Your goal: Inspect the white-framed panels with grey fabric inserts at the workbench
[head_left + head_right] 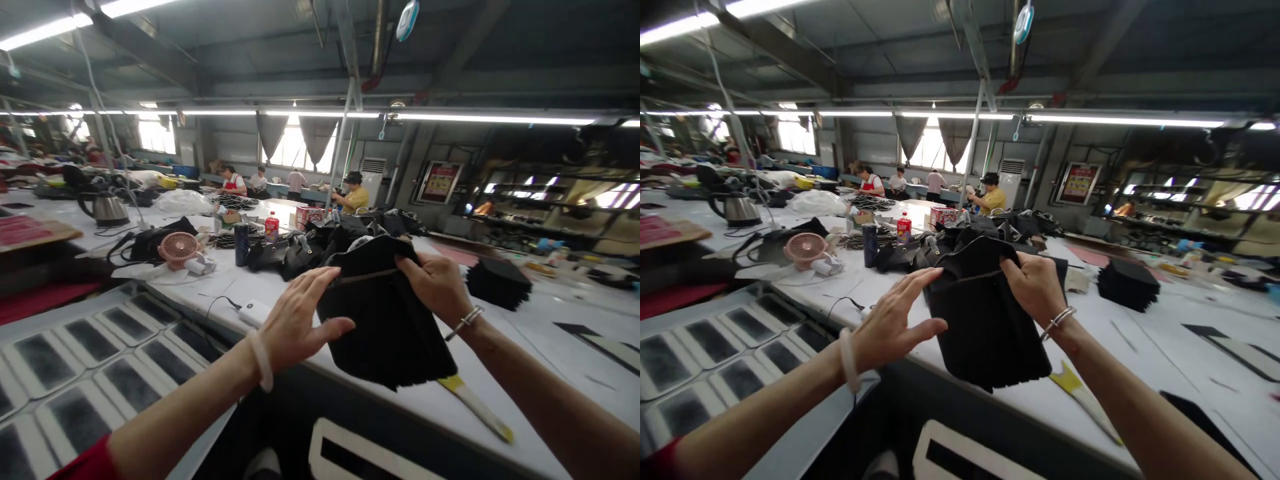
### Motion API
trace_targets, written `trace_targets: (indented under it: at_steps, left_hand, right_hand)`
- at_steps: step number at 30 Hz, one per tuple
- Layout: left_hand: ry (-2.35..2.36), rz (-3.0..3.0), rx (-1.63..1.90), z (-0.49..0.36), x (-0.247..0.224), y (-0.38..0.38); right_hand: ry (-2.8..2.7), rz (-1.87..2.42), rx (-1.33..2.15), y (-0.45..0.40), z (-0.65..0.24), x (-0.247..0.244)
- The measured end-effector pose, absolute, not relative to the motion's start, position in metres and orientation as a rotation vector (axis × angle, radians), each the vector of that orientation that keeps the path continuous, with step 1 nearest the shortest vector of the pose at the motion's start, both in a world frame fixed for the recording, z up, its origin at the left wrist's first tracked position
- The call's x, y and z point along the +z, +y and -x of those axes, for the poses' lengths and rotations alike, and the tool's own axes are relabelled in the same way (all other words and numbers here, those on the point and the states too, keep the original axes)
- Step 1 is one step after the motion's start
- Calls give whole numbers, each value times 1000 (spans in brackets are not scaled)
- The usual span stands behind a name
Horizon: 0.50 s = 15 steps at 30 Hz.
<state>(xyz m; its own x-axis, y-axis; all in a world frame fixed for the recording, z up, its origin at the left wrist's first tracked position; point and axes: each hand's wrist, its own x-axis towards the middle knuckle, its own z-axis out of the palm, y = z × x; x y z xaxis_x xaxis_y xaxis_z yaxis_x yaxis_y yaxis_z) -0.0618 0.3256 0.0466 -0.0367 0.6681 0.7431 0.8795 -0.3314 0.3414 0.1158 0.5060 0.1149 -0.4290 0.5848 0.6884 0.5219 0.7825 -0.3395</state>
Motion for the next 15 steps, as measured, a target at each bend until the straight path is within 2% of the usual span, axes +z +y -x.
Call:
trace_targets:
  at_steps: [4, 6, 11, 15]
  left_hand:
    - [-1914, 2307, -1140, 17, 74, 363]
    - [-1948, 2489, -1245, -3, 78, 375]
    - [-1693, 2894, -2325, -49, 70, 394]
    - [-1843, 2587, -3030, -68, 56, 395]
  right_hand:
    - [-2338, 873, 59, 475, -143, 119]
    - [-2431, 901, 34, 464, -151, 118]
    - [-2526, 903, 123, 459, -179, 122]
    - [-2376, 863, 853, 471, -233, 114]
